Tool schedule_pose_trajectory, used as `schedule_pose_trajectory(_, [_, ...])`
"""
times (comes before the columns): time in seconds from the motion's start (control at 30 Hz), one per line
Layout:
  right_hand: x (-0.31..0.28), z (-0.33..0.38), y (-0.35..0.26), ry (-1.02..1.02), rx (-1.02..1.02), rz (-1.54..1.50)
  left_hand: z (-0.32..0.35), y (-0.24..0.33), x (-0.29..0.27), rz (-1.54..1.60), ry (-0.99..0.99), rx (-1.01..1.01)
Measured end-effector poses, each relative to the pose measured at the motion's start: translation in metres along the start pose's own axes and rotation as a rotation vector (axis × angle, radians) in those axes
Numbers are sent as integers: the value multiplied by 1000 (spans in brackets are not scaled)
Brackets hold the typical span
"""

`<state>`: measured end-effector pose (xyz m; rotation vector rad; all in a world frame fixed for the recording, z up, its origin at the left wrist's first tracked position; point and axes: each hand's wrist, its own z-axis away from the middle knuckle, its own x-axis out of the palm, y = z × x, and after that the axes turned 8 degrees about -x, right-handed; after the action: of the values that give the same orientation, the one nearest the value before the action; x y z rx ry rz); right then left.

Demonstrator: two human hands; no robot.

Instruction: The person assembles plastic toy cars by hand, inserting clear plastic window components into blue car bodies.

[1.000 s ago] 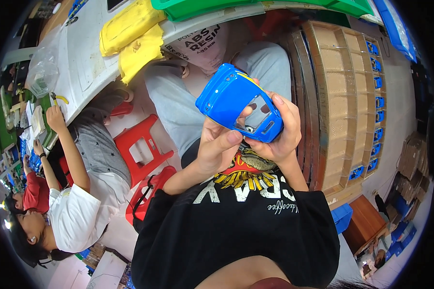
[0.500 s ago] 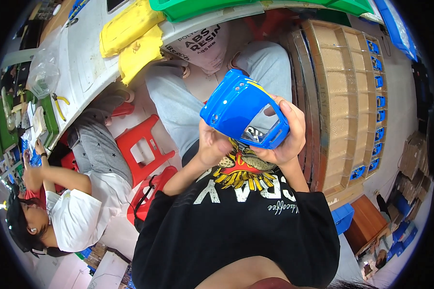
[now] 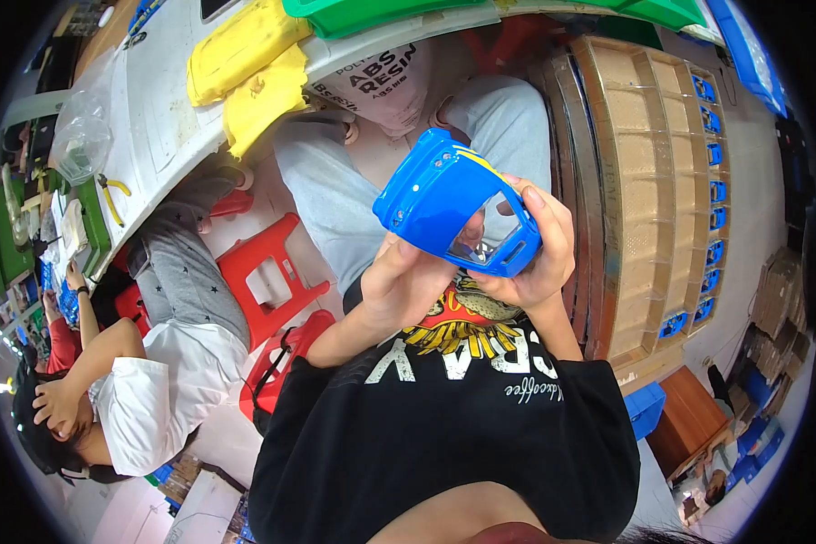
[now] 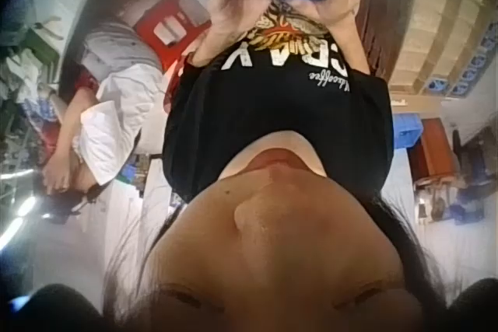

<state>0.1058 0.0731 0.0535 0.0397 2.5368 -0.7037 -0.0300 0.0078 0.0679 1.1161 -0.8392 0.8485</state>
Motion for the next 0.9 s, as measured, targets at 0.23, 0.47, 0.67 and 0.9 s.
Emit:
schedule_pose_trajectory(0.23, [6,-2,0,106,17,21,-5,1,-2,-154,-31,73])
schedule_pose_trajectory(0.47, [9,-5,3,113,-60,197,-9,-1,9,-535,10,471])
schedule_pose_trajectory(0.67, [10,-4,4,158,-97,267,-12,1,20,-685,219,393])
schedule_pose_trajectory(0.9, [6,-1,6,137,-76,294,-10,7,12,-516,-37,234])
